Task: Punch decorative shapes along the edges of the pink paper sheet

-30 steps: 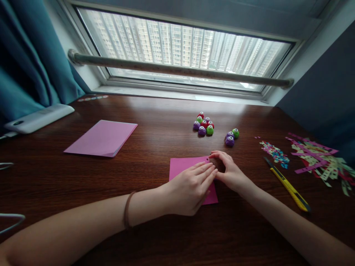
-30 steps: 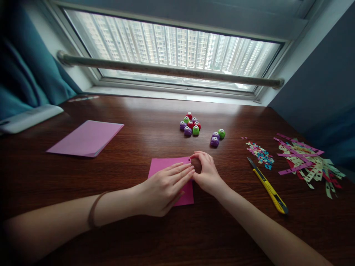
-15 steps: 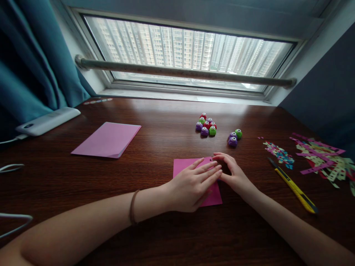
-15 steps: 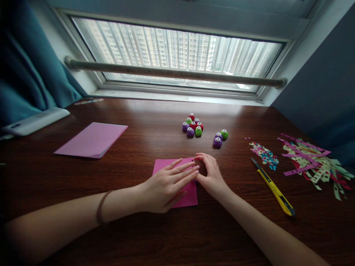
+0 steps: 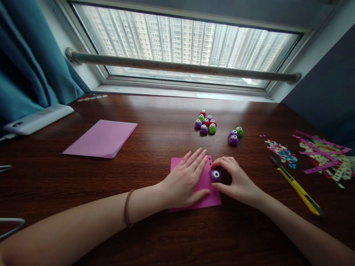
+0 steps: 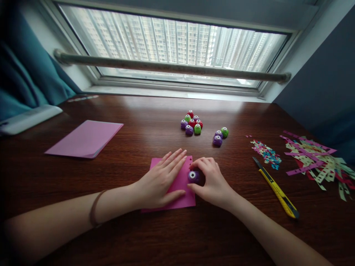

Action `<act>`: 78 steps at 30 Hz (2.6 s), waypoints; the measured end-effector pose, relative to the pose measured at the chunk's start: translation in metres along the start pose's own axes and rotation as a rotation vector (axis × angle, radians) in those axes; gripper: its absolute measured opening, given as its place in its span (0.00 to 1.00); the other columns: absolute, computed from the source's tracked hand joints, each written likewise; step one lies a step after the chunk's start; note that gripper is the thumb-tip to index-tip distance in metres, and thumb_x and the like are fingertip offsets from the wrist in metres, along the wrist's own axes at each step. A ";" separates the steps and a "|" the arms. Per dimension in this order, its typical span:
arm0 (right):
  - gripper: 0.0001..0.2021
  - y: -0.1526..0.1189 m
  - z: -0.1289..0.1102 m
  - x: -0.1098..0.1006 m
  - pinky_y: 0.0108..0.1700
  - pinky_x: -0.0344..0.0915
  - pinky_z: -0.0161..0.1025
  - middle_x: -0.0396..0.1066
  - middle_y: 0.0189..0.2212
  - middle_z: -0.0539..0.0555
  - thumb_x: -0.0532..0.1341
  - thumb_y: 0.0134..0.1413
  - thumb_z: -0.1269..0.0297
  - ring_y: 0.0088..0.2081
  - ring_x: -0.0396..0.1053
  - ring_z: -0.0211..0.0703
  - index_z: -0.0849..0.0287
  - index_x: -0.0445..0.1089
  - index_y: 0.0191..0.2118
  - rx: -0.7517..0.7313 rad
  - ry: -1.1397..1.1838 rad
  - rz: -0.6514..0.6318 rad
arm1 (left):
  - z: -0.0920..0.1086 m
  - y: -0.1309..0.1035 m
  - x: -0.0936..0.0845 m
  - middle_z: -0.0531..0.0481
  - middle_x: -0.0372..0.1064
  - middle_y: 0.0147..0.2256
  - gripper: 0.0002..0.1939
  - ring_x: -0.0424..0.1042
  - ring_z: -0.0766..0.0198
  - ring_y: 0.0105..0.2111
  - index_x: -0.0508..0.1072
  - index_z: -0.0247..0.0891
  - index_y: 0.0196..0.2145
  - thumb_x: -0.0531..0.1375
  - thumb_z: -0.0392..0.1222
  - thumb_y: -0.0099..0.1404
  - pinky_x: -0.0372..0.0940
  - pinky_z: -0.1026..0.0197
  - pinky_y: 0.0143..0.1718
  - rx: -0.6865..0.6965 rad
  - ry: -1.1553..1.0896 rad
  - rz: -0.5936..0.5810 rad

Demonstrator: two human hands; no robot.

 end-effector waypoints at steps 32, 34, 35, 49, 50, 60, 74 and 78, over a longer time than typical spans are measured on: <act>0.06 0.011 0.027 -0.017 0.30 0.63 0.34 0.70 0.27 0.50 0.58 0.52 0.65 0.27 0.67 0.37 0.59 0.69 0.35 0.066 0.011 0.314 | -0.001 -0.002 0.004 0.34 0.31 0.63 0.38 0.31 0.49 0.63 0.39 0.28 0.62 0.53 0.46 0.62 0.39 0.47 0.61 -0.024 -0.120 -0.074; 0.06 0.009 0.021 -0.010 0.32 0.63 0.33 0.72 0.28 0.49 0.57 0.53 0.66 0.29 0.68 0.37 0.58 0.69 0.37 0.067 0.071 0.218 | -0.001 -0.002 0.004 0.35 0.31 0.63 0.38 0.31 0.48 0.63 0.39 0.29 0.62 0.53 0.45 0.61 0.40 0.47 0.61 -0.032 -0.132 -0.060; 0.06 0.008 0.019 -0.008 0.34 0.63 0.33 0.72 0.29 0.48 0.57 0.54 0.66 0.30 0.69 0.36 0.58 0.68 0.38 0.069 0.090 0.198 | -0.001 -0.002 0.003 0.35 0.32 0.63 0.39 0.32 0.48 0.63 0.39 0.29 0.62 0.54 0.44 0.60 0.40 0.47 0.61 -0.035 -0.144 -0.049; 0.06 0.006 0.014 -0.002 0.38 0.63 0.36 0.70 0.32 0.49 0.59 0.51 0.71 0.35 0.65 0.38 0.55 0.71 0.35 -0.052 0.070 0.062 | -0.001 -0.004 -0.002 0.37 0.37 0.61 0.41 0.39 0.46 0.60 0.36 0.35 0.63 0.54 0.50 0.60 0.41 0.42 0.58 -0.060 -0.171 0.100; 0.06 0.006 0.013 -0.002 0.39 0.62 0.37 0.70 0.32 0.49 0.59 0.51 0.71 0.36 0.64 0.39 0.55 0.71 0.35 -0.068 0.058 0.043 | -0.002 -0.004 -0.002 0.37 0.37 0.60 0.40 0.39 0.46 0.60 0.35 0.36 0.63 0.53 0.51 0.61 0.41 0.41 0.58 -0.060 -0.175 0.108; 0.05 0.005 0.008 0.000 0.43 0.61 0.40 0.69 0.33 0.51 0.60 0.51 0.71 0.37 0.60 0.41 0.55 0.73 0.31 -0.164 0.003 -0.024 | -0.004 -0.004 -0.005 0.37 0.41 0.57 0.41 0.41 0.47 0.59 0.35 0.37 0.62 0.52 0.57 0.62 0.43 0.43 0.58 -0.060 -0.189 0.181; 0.10 0.006 0.012 0.000 0.42 0.61 0.41 0.70 0.35 0.51 0.60 0.53 0.67 0.38 0.61 0.42 0.51 0.72 0.41 -0.121 0.058 0.000 | -0.003 -0.003 -0.002 0.36 0.45 0.56 0.42 0.43 0.45 0.58 0.40 0.34 0.62 0.52 0.60 0.61 0.41 0.40 0.58 -0.053 -0.162 0.150; 0.13 0.006 0.011 0.000 0.43 0.61 0.42 0.70 0.36 0.52 0.57 0.56 0.68 0.38 0.61 0.42 0.52 0.69 0.47 -0.126 0.070 -0.008 | -0.003 -0.003 0.000 0.37 0.45 0.57 0.42 0.42 0.45 0.58 0.40 0.35 0.62 0.53 0.59 0.60 0.40 0.40 0.58 -0.056 -0.154 0.142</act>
Point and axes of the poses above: each hand's wrist, its own y-axis towards the middle knuckle, its own x-axis out of the palm, z = x × y, the point moved 3 cm from there along y, towards the middle knuckle
